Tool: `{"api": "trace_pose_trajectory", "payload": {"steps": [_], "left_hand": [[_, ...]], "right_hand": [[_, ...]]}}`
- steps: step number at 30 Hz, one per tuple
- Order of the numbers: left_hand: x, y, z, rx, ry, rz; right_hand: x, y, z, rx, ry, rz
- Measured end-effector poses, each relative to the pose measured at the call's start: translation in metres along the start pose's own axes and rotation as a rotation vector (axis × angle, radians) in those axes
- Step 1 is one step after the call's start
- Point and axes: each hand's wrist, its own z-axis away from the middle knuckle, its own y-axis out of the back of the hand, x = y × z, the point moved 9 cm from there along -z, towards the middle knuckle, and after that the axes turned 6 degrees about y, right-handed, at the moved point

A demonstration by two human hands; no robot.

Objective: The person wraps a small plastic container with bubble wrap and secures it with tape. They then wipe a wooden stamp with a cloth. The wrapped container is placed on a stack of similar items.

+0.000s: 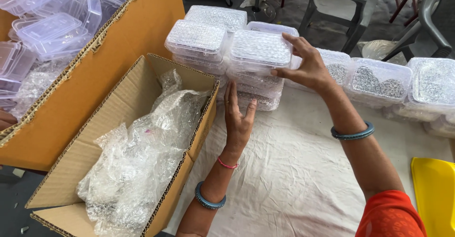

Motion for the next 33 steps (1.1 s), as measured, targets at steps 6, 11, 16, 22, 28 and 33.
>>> {"api": "trace_pose_trajectory", "payload": {"steps": [6, 11, 16, 22, 28, 33], "left_hand": [[0.012, 0.002, 0.001, 0.024, -0.047, -0.001], [0.015, -0.001, 0.010, 0.004, -0.040, 0.009], [0.003, -0.004, 0.041, -0.013, -0.027, -0.036], [-0.024, -0.030, 0.085, -0.127, -0.045, -0.096], [-0.060, -0.054, 0.105, -0.236, 0.018, -0.121], [-0.077, -0.061, 0.108, -0.307, 0.078, -0.198]], "right_hand": [[-0.006, -0.010, -0.001, -0.024, -0.065, 0.015], [0.005, -0.016, 0.000, -0.019, -0.087, 0.047], [0.009, -0.020, 0.007, 0.009, -0.079, 0.052], [0.005, -0.023, 0.008, 0.048, -0.070, 0.074], [0.004, -0.029, 0.004, 0.075, -0.032, 0.144], [0.002, -0.029, 0.006, 0.085, -0.061, 0.104]]}}
